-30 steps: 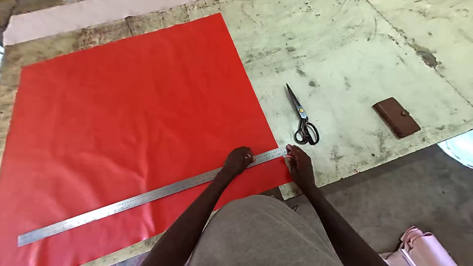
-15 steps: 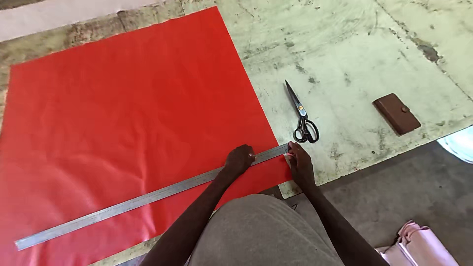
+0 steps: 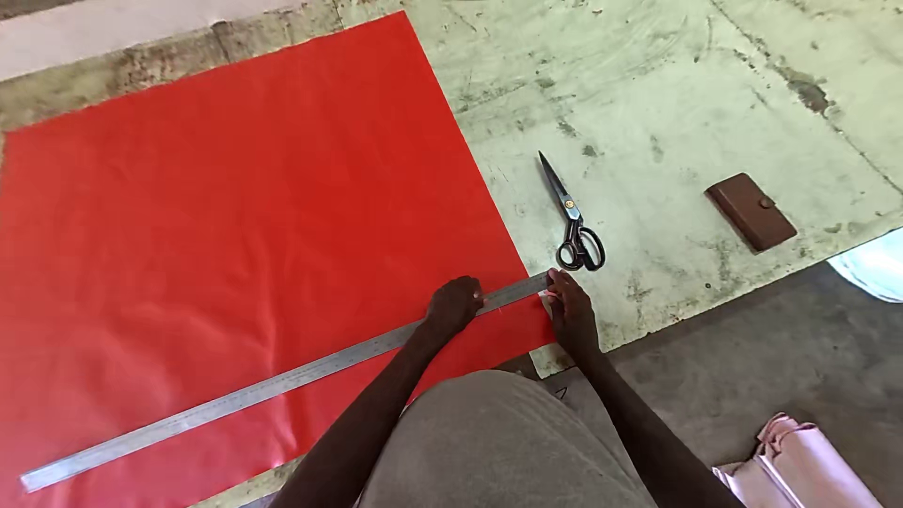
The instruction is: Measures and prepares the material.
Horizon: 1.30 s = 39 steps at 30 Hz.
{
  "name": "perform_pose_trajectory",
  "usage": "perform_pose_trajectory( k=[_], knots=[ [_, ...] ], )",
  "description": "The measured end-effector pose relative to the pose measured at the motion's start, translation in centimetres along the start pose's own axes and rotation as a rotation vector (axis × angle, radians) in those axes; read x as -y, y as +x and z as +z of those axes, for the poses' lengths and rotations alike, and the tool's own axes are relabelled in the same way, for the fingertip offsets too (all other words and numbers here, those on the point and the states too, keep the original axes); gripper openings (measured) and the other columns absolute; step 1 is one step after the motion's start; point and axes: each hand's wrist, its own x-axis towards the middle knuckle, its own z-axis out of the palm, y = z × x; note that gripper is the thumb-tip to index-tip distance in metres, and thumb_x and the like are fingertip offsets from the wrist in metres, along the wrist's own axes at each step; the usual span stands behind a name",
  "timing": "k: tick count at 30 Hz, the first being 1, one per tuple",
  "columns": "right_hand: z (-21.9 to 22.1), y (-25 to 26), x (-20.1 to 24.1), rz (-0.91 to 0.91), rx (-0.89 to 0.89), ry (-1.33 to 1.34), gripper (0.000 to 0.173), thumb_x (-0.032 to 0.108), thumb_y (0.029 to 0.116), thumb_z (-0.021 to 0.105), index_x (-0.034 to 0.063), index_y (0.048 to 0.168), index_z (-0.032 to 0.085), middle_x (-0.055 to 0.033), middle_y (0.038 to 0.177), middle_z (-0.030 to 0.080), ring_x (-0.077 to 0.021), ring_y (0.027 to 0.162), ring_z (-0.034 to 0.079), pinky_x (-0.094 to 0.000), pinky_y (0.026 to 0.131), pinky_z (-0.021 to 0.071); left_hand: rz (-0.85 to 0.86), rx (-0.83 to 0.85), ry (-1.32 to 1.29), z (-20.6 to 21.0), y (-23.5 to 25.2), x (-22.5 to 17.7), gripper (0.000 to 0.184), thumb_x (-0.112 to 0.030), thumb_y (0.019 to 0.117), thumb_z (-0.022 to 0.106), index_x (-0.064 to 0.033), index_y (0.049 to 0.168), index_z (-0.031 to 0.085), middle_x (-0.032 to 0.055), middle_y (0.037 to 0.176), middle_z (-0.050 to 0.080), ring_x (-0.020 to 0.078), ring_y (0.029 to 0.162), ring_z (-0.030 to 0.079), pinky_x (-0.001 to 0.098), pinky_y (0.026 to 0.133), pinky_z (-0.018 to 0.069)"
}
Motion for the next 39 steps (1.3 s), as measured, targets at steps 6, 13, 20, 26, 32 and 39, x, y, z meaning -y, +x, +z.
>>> perform_pose_trajectory(
  k=[6,13,20,26,32,39],
  knots=[
    [-0.7,-0.9,0.2,-0.105,-0.09,0.131,0.027,0.019,0.1054,0.053,0.0072,0.126,0.067,-0.0083,0.126,0.07,-0.0214,0.117,0.066,-0.0453,0.103,0.0536,-0.02,0.012,0.034,0.0,0.0,-0.3,0.03,-0.033,0.1032,0.06,-0.0063,0.114,0.069,0.0149,0.113,0.068,0.0328,0.108,0.067,0.0561,0.091,0.0548],
    [0.0,-3.8,2.9,-0.148,0.05,0.162,0.021,0.022,0.1023,0.063,0.008,0.114,0.074,-0.0074,0.119,0.071,-0.0187,0.112,0.067,-0.0388,0.096,0.0578,-0.015,0.01,0.076,0.2,-0.2,-0.4,0.033,-0.035,0.1042,0.058,-0.0056,0.116,0.067,0.0155,0.115,0.067,0.0332,0.109,0.067,0.0563,0.09,0.0554],
    [1.2,-2.6,4.9,-0.112,0.112,0.155,0.02,0.022,0.1012,0.063,0.006,0.107,0.075,-0.0078,0.126,0.071,-0.0192,0.114,0.069,-0.04,0.099,0.0577,-0.035,0.009,0.069,0.2,-0.2,-0.5,0.033,-0.034,0.1038,0.059,-0.0065,0.118,0.068,0.0153,0.118,0.067,0.0334,0.113,0.066,0.0572,0.093,0.0542],
    [0.8,-2.2,5.6,-0.079,0.237,0.004,0.029,0.023,0.1016,0.063,0.0093,0.126,0.069,-0.0054,0.11,0.073,-0.0259,0.098,0.069,-0.046,0.085,0.0582,-0.03,0.007,0.055,0.2,-0.1,-0.4,0.033,-0.033,0.1039,0.059,-0.0053,0.12,0.067,0.0163,0.12,0.067,0.0346,0.114,0.065,0.0576,0.096,0.0531],
    [0.0,-1.7,6.7,-0.05,0.341,-0.054,0.025,0.025,0.1018,0.063,0.0101,0.12,0.07,-0.006,0.125,0.069,-0.027,0.105,0.067,-0.0461,0.088,0.0577,-0.026,0.013,0.062,0.2,-0.1,-0.3,0.034,-0.035,0.1044,0.058,-0.0055,0.118,0.067,0.0154,0.118,0.067,0.0336,0.113,0.066,0.0569,0.094,0.0537],
    [-1.1,-1.6,5.6,0.05,0.337,-0.058,0.032,0.026,0.1026,0.061,0.0108,0.13,0.067,-0.0062,0.124,0.071,-0.0286,0.106,0.068,-0.0493,0.087,0.0577,-0.03,0.013,0.075,0.4,0.1,-0.2,0.032,-0.035,0.1045,0.057,-0.0075,0.117,0.068,0.0136,0.118,0.067,0.0317,0.113,0.066,0.0555,0.094,0.0542]
  ],
)
